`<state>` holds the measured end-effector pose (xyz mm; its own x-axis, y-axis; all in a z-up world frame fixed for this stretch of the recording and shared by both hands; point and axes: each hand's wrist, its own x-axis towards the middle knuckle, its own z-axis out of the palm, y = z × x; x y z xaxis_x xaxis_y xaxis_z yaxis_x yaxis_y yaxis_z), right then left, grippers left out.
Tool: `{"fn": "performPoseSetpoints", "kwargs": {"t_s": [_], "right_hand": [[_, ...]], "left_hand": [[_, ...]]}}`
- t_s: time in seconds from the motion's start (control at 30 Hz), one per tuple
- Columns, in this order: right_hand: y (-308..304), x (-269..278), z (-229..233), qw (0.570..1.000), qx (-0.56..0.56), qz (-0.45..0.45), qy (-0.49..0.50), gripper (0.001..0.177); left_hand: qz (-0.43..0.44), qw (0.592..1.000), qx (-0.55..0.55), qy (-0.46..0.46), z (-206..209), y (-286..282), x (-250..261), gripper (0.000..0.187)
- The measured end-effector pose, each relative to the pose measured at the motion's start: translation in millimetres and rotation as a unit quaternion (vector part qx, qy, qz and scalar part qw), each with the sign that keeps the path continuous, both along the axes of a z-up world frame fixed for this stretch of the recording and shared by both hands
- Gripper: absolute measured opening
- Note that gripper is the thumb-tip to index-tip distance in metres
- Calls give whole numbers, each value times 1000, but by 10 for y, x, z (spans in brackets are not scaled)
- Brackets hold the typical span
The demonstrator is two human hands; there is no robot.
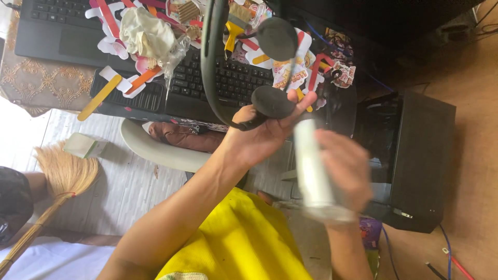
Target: Organize various headbands, paper cutouts, and electronics on a desk and clean a set of headphones.
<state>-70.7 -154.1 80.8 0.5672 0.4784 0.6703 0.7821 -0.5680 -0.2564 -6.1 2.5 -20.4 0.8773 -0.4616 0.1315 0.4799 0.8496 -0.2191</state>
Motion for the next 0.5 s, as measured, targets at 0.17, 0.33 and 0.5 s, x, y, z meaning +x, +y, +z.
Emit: {"fn": "performPoseSetpoints", "kwargs": {"t_s": [0.17, 0.33, 0.5], "right_hand": [[128, -82, -42, 942, 306, 27, 133, 44], [112, 29, -47, 989, 110, -5, 100, 49], [199, -98, -181, 950, 258, 43, 173, 46]], "left_hand": [[25, 998, 44, -33, 71, -1, -26, 26], [1, 999, -9, -38, 35, -17, 33, 26], [23, 998, 50, 5, -102, -78, 112, 23]]}}
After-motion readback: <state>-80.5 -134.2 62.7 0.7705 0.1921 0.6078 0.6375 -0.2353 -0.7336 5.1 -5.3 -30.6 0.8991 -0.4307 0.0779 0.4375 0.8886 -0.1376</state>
